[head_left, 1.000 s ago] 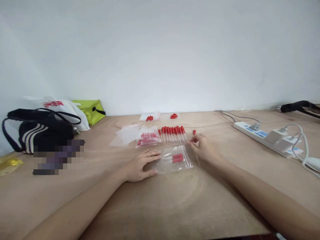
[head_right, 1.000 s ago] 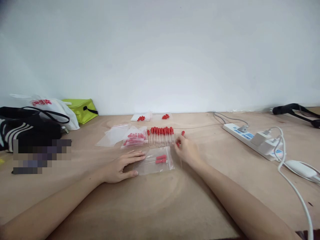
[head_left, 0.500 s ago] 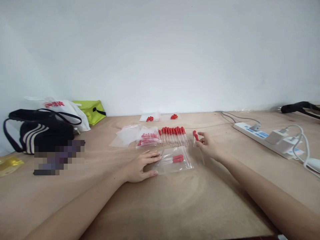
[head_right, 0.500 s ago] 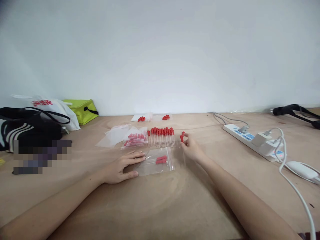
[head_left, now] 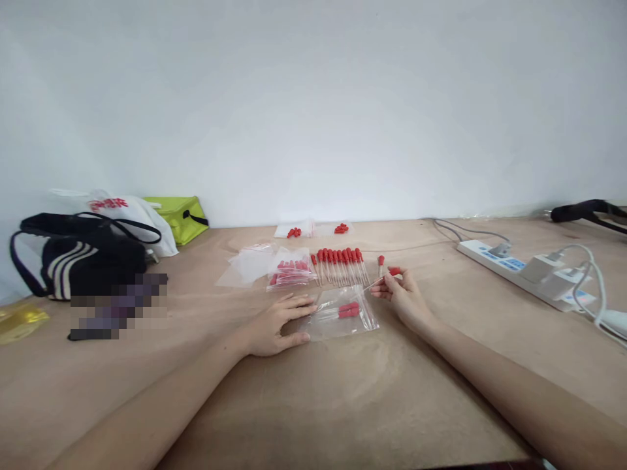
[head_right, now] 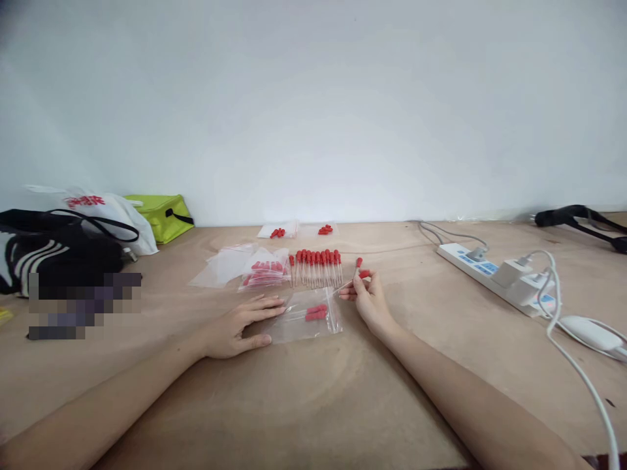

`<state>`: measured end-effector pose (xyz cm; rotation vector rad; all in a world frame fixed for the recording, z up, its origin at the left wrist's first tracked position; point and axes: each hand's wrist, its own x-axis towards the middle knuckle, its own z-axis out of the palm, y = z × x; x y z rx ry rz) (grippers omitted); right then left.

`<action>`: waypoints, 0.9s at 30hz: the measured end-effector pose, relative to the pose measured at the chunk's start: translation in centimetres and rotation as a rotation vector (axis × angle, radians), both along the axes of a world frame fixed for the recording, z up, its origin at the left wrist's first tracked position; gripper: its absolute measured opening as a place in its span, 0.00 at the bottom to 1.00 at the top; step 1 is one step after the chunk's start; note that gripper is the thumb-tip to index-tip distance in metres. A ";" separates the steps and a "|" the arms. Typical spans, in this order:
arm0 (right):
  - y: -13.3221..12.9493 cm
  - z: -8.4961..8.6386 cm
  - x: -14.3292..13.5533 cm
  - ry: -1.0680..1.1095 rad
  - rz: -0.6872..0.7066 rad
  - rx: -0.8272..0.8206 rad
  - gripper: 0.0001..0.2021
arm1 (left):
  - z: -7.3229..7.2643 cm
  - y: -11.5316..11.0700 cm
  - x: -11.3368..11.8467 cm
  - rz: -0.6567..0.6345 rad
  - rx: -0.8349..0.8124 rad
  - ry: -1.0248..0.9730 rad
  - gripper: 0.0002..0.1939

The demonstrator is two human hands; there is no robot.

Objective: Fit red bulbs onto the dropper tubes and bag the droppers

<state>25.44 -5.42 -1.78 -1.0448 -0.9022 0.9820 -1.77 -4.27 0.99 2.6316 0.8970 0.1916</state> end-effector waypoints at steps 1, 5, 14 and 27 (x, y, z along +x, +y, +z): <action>-0.1 0.0 -0.1 0.036 0.040 -0.020 0.21 | 0.0 0.0 0.0 -0.006 0.003 0.002 0.27; -0.4 0.1 -0.4 0.105 0.142 -0.084 0.19 | 0.2 -0.2 0.0 -0.023 0.005 -0.006 0.29; -1.0 0.0 -1.0 -0.040 0.191 -0.121 0.16 | 0.3 -0.3 0.2 -0.005 0.009 0.010 0.30; -0.2 -0.2 -0.8 -0.741 0.351 0.021 0.12 | 0.1 -0.2 0.1 -0.002 0.001 -0.030 0.29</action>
